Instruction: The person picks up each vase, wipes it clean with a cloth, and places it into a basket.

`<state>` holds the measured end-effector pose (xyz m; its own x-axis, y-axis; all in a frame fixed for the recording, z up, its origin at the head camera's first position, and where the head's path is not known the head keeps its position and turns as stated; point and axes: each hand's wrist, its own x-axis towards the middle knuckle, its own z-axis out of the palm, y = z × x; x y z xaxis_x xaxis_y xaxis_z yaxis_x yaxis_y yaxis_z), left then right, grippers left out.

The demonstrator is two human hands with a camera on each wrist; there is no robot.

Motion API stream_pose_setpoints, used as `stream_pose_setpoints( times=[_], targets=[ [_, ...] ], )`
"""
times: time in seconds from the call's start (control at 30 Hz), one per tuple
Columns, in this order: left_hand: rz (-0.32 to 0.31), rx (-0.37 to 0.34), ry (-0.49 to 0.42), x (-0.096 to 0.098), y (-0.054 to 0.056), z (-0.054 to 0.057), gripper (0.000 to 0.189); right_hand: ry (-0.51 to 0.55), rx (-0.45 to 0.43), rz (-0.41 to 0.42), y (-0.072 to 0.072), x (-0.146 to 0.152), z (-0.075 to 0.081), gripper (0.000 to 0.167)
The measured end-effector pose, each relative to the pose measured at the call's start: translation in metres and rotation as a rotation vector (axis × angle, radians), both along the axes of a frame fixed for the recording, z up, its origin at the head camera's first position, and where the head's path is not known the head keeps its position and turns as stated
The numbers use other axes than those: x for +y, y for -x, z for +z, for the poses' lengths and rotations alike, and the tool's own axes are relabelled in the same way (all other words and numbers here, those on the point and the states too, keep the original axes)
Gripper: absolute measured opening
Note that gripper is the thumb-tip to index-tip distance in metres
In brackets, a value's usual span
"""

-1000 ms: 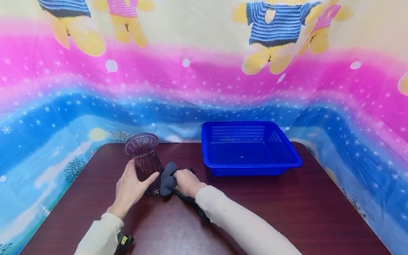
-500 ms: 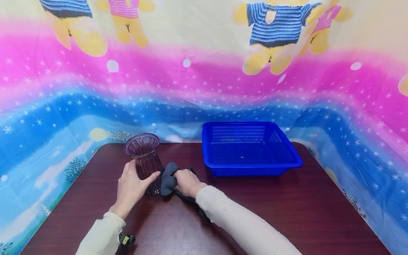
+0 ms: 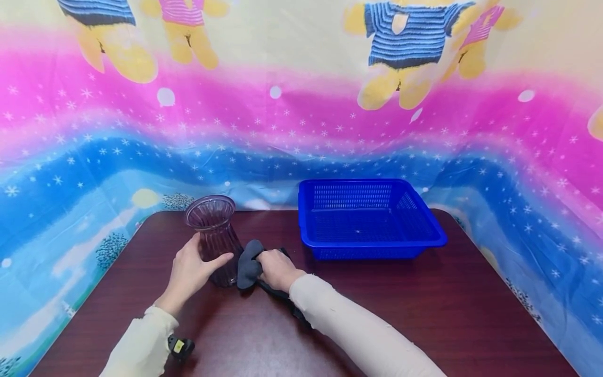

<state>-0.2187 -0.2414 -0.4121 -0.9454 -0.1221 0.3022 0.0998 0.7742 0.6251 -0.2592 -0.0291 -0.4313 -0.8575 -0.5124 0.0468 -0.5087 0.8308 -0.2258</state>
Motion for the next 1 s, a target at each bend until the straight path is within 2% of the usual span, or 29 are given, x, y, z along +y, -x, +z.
stream_pose_setpoints(
  times=[0.2,0.53,1.0],
  targets=[
    [-0.053,-0.064,-0.032,-0.006,0.005,0.003,0.089,0.012,0.01,0.007,0.001,0.0,0.0,0.008],
    [-0.159,-0.107,-0.147,-0.017,0.012,0.002,0.093,0.025,-0.027,0.004,0.004,0.0,-0.002,0.009],
    [-0.156,-0.126,-0.124,-0.017,0.011,0.0,0.1,0.045,-0.049,0.02,0.003,0.004,-0.003,0.006]
  ],
)
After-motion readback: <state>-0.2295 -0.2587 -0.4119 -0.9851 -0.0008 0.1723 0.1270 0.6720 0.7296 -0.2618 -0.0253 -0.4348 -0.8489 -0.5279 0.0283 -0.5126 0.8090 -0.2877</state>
